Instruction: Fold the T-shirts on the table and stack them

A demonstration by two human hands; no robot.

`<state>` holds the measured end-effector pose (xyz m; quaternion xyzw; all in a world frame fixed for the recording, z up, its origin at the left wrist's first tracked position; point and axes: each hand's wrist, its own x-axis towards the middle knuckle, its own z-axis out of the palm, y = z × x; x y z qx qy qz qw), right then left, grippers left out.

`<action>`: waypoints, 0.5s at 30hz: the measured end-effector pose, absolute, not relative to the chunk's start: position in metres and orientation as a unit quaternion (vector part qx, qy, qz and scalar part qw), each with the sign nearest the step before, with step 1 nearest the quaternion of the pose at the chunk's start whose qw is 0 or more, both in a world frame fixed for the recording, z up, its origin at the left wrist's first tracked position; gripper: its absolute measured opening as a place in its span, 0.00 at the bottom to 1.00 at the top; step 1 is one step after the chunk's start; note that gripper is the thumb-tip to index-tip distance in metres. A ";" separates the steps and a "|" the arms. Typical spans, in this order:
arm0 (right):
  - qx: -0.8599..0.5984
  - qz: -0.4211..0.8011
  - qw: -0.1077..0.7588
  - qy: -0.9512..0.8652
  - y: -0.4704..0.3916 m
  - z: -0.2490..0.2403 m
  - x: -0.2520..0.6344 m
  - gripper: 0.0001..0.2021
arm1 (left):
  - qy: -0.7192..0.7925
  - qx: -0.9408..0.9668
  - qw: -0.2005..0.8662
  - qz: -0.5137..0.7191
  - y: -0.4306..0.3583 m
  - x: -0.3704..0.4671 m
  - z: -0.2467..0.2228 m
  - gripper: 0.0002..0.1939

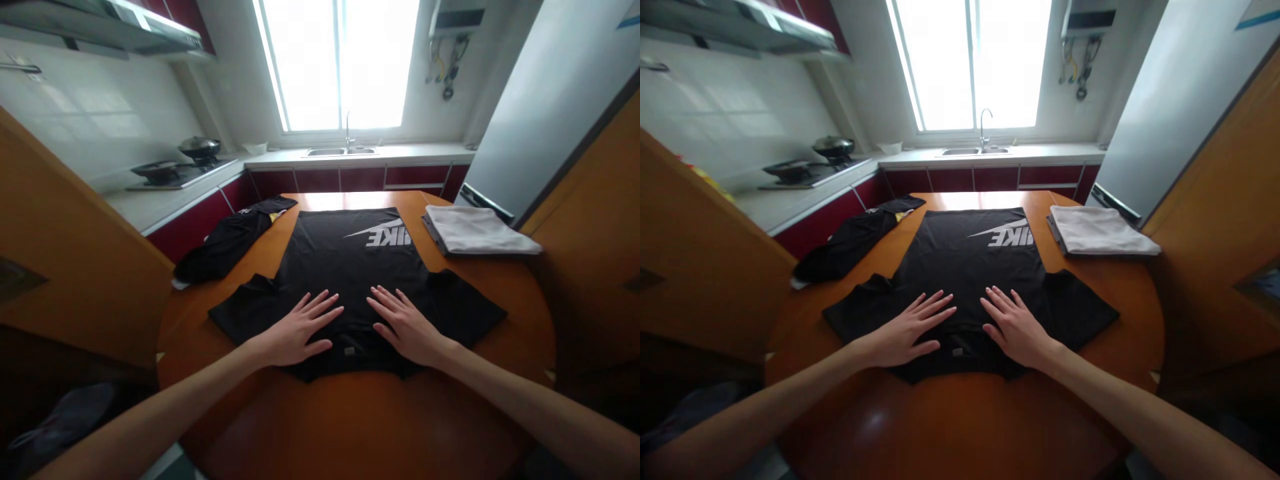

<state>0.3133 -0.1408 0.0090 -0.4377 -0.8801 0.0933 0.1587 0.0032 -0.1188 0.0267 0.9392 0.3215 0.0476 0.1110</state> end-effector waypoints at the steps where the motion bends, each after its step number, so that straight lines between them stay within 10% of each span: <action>1: -0.441 0.090 0.159 -0.878 -0.143 0.011 0.311 0.28 | 0.321 0.939 0.109 0.048 -0.119 0.003 0.028 0.38; 9: -0.437 0.128 0.125 -0.882 -0.158 0.011 0.305 0.43 | 0.280 0.948 0.150 0.011 -0.127 0.002 0.033 0.49; 15: -0.556 0.098 0.164 -0.809 -0.107 0.017 0.289 0.26 | 0.355 0.924 0.129 0.066 -0.093 0.036 0.034 0.30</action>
